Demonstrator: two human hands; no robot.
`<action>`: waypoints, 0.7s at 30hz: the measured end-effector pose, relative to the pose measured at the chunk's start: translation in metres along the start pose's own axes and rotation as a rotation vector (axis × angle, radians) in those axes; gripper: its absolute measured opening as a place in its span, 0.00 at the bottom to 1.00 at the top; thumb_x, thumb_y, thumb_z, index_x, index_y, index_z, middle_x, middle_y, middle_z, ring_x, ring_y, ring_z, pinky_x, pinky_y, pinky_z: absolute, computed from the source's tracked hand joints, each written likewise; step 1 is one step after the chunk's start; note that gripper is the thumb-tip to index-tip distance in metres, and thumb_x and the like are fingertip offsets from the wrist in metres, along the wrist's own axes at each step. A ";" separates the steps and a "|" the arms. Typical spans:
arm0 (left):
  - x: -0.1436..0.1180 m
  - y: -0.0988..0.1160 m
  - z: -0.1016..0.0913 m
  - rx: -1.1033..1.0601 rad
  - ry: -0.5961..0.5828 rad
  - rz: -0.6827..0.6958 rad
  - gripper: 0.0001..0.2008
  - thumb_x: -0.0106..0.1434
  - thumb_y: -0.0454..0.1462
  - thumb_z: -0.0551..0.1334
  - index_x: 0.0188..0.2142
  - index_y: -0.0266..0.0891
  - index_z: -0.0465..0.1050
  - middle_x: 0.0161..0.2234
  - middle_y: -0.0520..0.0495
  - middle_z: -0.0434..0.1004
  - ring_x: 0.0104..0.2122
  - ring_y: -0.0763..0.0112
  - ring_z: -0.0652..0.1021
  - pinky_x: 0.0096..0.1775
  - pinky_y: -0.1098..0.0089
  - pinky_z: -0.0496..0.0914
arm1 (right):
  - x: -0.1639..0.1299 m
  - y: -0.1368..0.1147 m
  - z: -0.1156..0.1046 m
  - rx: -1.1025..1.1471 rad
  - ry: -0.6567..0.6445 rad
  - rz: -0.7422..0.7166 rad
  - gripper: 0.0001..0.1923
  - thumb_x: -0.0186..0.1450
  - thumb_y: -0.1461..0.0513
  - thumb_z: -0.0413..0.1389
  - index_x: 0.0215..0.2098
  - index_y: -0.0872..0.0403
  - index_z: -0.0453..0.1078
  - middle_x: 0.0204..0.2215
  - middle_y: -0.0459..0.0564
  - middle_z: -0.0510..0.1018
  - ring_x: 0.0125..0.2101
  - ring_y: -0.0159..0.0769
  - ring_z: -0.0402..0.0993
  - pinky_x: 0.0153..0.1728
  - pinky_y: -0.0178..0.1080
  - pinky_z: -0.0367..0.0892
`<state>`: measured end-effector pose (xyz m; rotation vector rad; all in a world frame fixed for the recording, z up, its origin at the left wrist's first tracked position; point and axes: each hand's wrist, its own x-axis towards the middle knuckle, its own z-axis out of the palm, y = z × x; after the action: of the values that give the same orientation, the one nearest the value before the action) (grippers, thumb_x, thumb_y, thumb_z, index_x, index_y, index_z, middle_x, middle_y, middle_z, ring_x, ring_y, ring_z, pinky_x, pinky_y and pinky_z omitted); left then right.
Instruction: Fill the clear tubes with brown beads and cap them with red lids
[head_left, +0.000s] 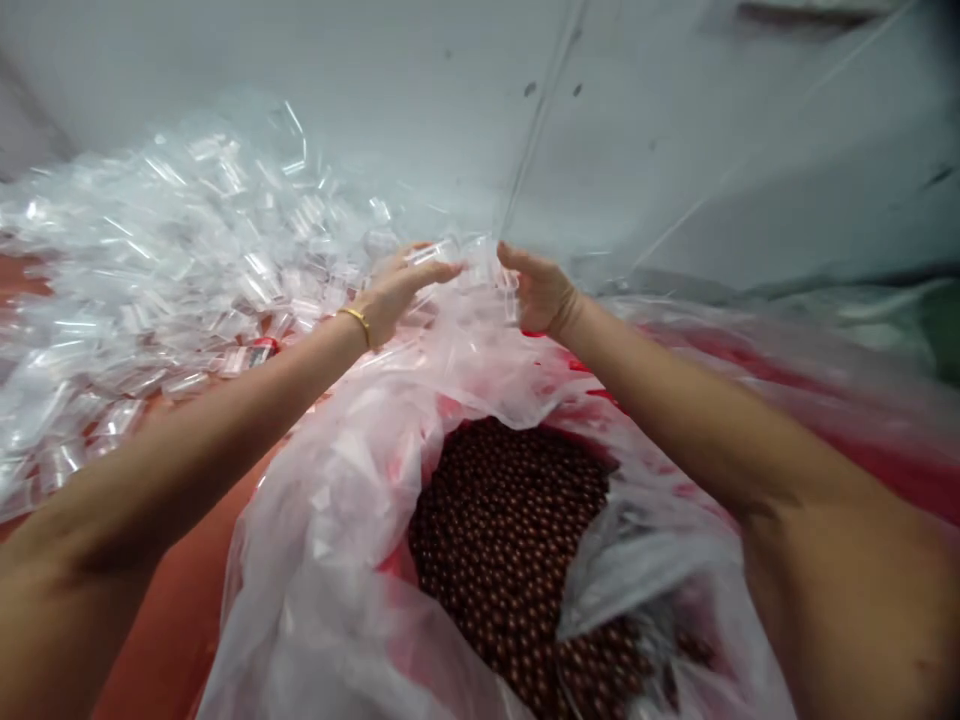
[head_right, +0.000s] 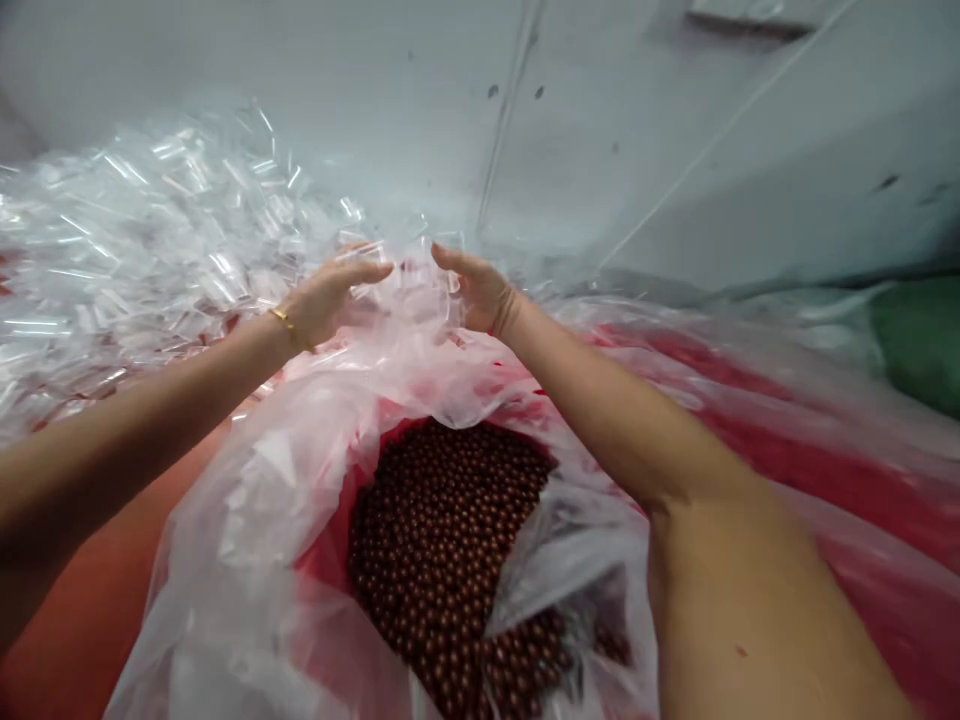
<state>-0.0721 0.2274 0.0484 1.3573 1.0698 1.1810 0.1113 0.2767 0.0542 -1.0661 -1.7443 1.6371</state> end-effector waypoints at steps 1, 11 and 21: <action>-0.016 0.006 0.006 0.044 -0.037 0.007 0.23 0.58 0.39 0.62 0.52 0.37 0.63 0.43 0.44 0.73 0.46 0.55 0.75 0.47 0.50 0.71 | -0.019 -0.002 0.003 -0.034 -0.009 0.004 0.29 0.64 0.44 0.42 0.44 0.56 0.69 0.36 0.53 0.79 0.41 0.46 0.76 0.40 0.54 0.71; -0.157 -0.003 0.040 1.129 -0.258 0.387 0.30 0.54 0.36 0.65 0.56 0.39 0.60 0.60 0.34 0.56 0.54 0.51 0.70 0.52 0.50 0.66 | -0.151 0.030 0.047 -0.986 0.113 -0.183 0.39 0.50 0.51 0.64 0.57 0.53 0.63 0.55 0.56 0.70 0.55 0.52 0.65 0.55 0.52 0.62; -0.200 -0.021 0.058 1.419 -0.685 0.676 0.11 0.63 0.33 0.52 0.34 0.38 0.75 0.32 0.40 0.76 0.40 0.60 0.75 0.45 0.59 0.67 | -0.235 0.047 0.094 -1.426 0.341 -0.034 0.17 0.65 0.56 0.49 0.44 0.56 0.74 0.39 0.56 0.80 0.41 0.46 0.74 0.39 0.41 0.65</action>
<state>-0.0413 0.0247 0.0054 3.0866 0.8894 0.0720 0.1751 0.0289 0.0286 -1.6618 -2.5560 -0.1081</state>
